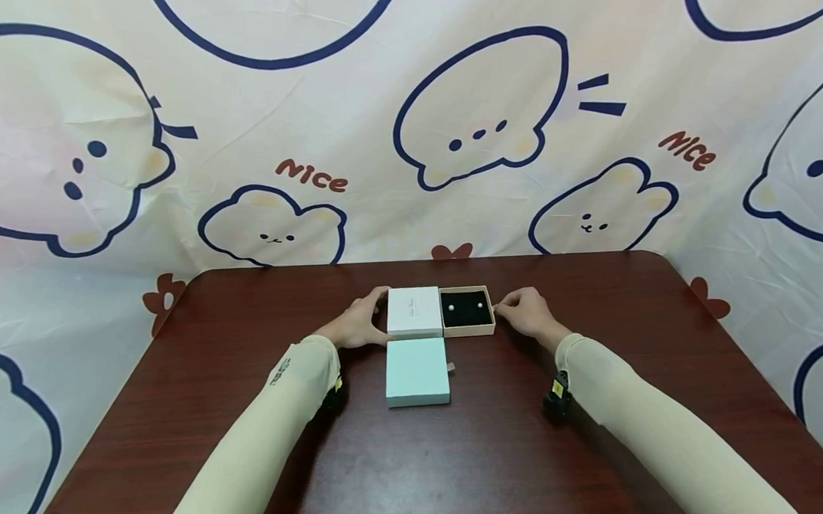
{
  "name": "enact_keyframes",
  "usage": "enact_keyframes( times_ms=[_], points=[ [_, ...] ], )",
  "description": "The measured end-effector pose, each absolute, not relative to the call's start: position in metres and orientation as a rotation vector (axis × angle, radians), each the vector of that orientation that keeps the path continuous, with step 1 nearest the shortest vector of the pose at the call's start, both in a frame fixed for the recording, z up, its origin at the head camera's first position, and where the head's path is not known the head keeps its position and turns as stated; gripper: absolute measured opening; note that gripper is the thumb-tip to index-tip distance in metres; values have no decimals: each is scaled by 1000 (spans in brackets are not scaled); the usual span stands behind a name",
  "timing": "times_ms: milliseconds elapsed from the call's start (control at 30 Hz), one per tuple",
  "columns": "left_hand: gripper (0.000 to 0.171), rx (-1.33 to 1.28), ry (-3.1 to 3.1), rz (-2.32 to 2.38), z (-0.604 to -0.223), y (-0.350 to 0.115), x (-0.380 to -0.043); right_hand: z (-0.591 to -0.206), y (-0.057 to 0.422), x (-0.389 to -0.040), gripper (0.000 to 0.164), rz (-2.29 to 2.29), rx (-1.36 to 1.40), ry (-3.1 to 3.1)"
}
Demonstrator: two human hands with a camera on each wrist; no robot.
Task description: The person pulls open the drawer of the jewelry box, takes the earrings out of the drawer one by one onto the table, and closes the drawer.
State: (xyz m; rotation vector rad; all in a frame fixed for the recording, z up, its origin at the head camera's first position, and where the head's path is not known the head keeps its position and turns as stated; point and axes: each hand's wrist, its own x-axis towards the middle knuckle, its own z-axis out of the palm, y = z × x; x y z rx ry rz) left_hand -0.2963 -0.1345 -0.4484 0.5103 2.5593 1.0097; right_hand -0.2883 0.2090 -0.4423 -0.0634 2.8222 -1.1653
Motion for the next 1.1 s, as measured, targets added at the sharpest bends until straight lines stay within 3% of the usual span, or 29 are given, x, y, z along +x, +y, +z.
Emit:
enact_keyframes(
  times_ms=[1100],
  points=[
    [98,510,2553,1034,-448,-134,-294,-436,216,-291,29,-1297,-42,2779]
  ],
)
